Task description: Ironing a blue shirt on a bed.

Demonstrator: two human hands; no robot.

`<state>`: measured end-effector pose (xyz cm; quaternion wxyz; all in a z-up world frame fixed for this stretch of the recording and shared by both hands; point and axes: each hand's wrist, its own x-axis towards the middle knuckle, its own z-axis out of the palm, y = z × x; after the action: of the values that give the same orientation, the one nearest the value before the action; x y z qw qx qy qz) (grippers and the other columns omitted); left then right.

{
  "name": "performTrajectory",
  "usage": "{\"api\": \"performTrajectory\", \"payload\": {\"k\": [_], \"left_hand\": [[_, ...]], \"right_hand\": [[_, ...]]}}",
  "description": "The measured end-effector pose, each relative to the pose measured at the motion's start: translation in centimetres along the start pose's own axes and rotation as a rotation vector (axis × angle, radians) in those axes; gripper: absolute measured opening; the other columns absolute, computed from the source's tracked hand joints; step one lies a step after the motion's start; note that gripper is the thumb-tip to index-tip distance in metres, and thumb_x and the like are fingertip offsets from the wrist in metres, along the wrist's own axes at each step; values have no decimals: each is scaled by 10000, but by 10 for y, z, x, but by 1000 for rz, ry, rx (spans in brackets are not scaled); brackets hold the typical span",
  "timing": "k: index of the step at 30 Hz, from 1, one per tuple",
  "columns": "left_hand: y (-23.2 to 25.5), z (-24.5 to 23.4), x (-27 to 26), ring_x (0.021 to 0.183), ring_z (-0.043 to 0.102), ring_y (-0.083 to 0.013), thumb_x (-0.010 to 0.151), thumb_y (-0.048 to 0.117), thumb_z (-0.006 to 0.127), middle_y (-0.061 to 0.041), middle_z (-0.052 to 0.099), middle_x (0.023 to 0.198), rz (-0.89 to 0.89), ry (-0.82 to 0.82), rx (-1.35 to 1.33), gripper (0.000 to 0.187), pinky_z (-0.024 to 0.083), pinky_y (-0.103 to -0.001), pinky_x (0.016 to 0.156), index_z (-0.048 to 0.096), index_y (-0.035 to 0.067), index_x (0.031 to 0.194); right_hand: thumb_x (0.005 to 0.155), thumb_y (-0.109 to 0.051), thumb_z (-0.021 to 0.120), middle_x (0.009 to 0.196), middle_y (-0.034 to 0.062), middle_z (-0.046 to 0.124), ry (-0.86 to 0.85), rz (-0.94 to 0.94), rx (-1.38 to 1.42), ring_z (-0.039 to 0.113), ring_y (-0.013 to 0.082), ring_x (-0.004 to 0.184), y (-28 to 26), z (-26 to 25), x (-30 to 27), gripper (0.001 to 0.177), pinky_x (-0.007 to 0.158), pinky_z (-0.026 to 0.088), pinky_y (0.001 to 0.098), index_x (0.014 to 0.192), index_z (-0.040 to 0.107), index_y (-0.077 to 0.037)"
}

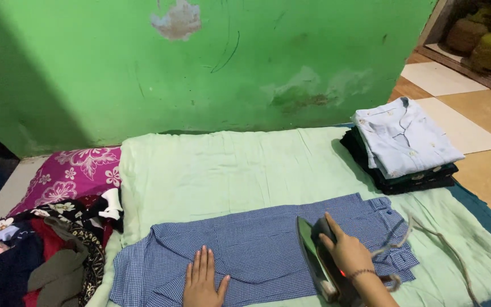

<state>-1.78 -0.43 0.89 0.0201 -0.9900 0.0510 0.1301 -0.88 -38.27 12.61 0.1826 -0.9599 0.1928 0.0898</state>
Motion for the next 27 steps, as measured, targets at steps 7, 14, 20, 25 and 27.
{"api": "performTrajectory", "payload": {"k": [7,14,20,25,27], "left_hand": [[-1,4,1,1569,-30,-294,1006,676,266,-149,-20,1702,2,6,-9,886,25,-526,1253,34,68,1608],[1,3,-1,1566,-24,-280,1000,678,275,-135,-5,1701,-3,20,-36,876,29,-515,1254,49,85,1604],[-5,32,8,1527,29,-285,969,671,313,-140,60,1661,83,408,-81,876,66,-529,1225,107,70,1572],[0,6,0,1566,-31,-271,994,679,296,-115,-15,1703,-13,34,-77,879,24,-505,1258,47,100,1606],[-2,12,3,1565,-39,-283,1002,675,293,-129,-24,1703,-4,7,-74,885,19,-511,1251,40,83,1610]], "right_hand": [[923,-581,546,924,208,791,-39,-2,-42,756,416,958,14,9,-43,726,916,592,518,1577,237,-520],[922,-588,545,925,163,800,-80,39,-54,792,347,948,10,21,-55,741,926,609,484,1573,192,-554],[960,-545,518,894,142,796,-92,37,-65,795,322,879,-34,0,-45,711,842,628,471,1592,194,-498],[976,-508,530,878,167,786,29,-69,-79,769,357,836,-54,13,-12,696,793,615,478,1604,237,-439],[976,-506,538,931,167,773,37,-63,-54,766,353,863,-65,15,1,687,788,607,486,1593,248,-426]]}}
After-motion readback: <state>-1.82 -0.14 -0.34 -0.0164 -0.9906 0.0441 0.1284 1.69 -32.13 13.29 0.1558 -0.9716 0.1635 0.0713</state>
